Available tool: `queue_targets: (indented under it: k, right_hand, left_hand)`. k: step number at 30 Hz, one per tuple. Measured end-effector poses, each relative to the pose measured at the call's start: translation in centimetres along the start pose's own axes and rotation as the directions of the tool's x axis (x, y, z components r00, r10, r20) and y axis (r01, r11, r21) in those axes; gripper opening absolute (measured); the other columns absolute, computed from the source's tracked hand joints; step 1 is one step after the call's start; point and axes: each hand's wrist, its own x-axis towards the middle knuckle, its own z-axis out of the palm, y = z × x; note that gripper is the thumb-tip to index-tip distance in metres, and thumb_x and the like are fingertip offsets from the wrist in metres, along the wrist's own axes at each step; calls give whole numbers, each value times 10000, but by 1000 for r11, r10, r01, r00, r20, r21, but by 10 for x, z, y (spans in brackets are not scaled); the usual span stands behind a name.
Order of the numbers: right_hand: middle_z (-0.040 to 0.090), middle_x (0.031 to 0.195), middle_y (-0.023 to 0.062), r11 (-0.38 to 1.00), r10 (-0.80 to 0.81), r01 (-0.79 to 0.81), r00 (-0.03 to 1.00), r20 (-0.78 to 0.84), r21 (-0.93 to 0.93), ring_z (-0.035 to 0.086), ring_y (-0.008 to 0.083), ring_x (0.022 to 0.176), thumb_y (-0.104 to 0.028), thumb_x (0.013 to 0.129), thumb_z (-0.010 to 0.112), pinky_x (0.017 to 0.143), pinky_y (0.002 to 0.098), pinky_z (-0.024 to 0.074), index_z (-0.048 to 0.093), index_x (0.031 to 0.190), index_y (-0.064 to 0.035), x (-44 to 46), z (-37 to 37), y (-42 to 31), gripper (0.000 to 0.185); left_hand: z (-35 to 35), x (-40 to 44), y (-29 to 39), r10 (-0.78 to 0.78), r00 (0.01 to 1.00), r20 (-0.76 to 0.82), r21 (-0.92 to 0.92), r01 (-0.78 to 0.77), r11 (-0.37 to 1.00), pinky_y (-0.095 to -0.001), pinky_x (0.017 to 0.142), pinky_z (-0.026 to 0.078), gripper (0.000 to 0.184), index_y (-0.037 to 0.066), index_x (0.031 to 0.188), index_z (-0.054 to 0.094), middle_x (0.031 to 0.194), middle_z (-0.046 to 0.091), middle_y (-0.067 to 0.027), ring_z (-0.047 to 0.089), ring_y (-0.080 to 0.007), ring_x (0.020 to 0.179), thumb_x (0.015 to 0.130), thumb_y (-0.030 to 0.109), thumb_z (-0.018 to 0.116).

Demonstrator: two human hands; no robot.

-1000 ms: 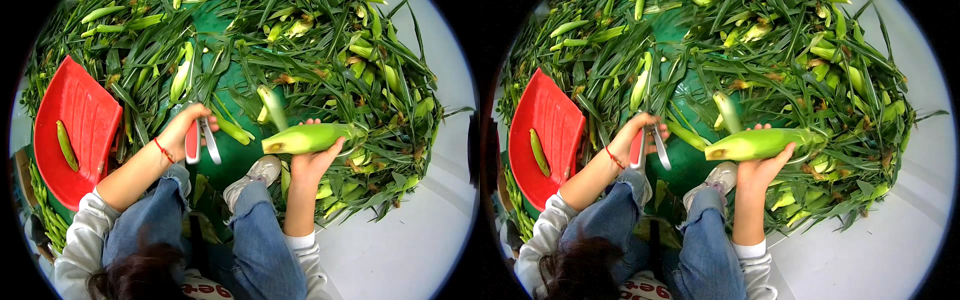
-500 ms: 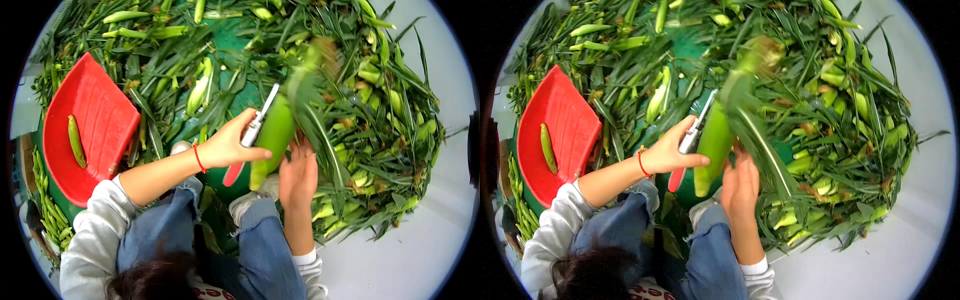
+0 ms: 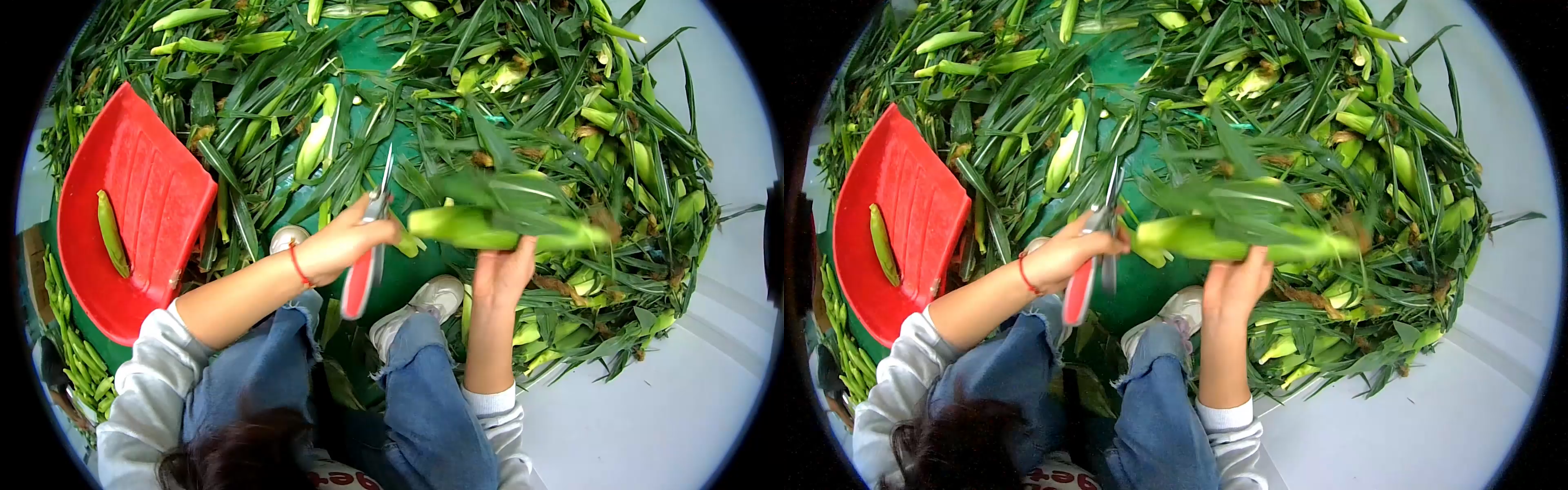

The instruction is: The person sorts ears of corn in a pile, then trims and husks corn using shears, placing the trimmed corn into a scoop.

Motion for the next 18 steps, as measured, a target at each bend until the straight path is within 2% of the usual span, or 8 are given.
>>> queue_targets:
  k: [3, 5, 11, 12, 15, 16, 17, 18]
  right_hand:
    - [517, 1191, 107, 982, -188, 184, 978, -91, -51, 517, 242, 1081, -199, 877, 609, 943, 441, 455, 442, 1239, -30, 2, -2, -12, 433]
    - [508, 1193, 102, 960, -271, 260, 955, -119, -102, 510, 239, 1087, -203, 873, 613, 941, 442, 453, 428, 1253, -46, -10, 10, -13, 451]
    - [495, 1214, 89, 979, -194, 193, 981, 1, -70, 499, 229, 1102, -222, 874, 604, 956, 431, 432, 418, 1268, -64, -23, 14, -6, 463]
    - [498, 1212, 87, 981, -182, 181, 983, -4, -65, 497, 227, 1104, -223, 874, 603, 963, 432, 425, 424, 1262, -63, -23, 10, -6, 456]
    - [453, 1267, 88, 998, -60, 60, 998, -6, 16, 458, 228, 1154, -192, 890, 580, 998, 423, 387, 362, 1315, -82, -20, -6, -5, 490]
    - [429, 1295, 90, 998, -11, 12, 1000, -7, 64, 440, 228, 1177, -176, 898, 569, 1013, 419, 371, 327, 1344, -93, -19, -11, -5, 514]
    - [430, 1293, 88, 999, 2, -2, 1000, 7, 48, 442, 228, 1172, -187, 903, 567, 1008, 419, 374, 328, 1344, -92, -18, -15, -6, 511]
    - [431, 1291, 86, 999, 19, -20, 1000, 23, 32, 444, 228, 1167, -199, 908, 564, 1004, 418, 378, 328, 1345, -91, -18, -11, -8, 508]
  left_hand:
    - [7, -19, -10, -340, 916, 215, -211, 383, 899, -388, 875, 437, 638, 59, 1344, 313, 1119, 543, -92, 542, -222, 1091, 768, 128, 577]
    - [21, -23, -11, -400, 861, 314, -254, 483, 838, -388, 880, 437, 626, 68, 1344, 320, 1148, 527, -95, 540, -225, 1086, 774, 125, 574]
    - [40, -6, -30, -234, 945, 229, -151, 272, 950, -323, 735, 487, 533, 5, 1268, 379, 981, 564, -84, 607, -181, 853, 775, 81, 566]
    - [40, -7, -30, -235, 947, 220, -192, 278, 941, -302, 650, 504, 456, -13, 1199, 422, 852, 570, -72, 612, -170, 729, 771, 61, 564]
    - [23, -7, -24, -297, 930, 216, -101, 324, 941, -300, 628, 512, 401, -5, 1154, 445, 788, 568, -50, 603, -150, 707, 773, 57, 553]
    - [21, -8, -21, -298, 932, 207, -45, 314, 949, -327, 640, 513, 442, -2, 1158, 441, 750, 577, -81, 613, -210, 703, 777, 135, 617]
    - [21, -8, -19, -152, 980, 126, 324, 104, 940, -346, 647, 513, 470, -2, 1154, 441, 765, 581, -103, 615, -243, 715, 768, 175, 642]
    - [21, -10, -14, 20, 994, 107, 652, -86, 753, -365, 654, 512, 501, -2, 1150, 442, 779, 585, -124, 616, -276, 727, 759, 215, 667]
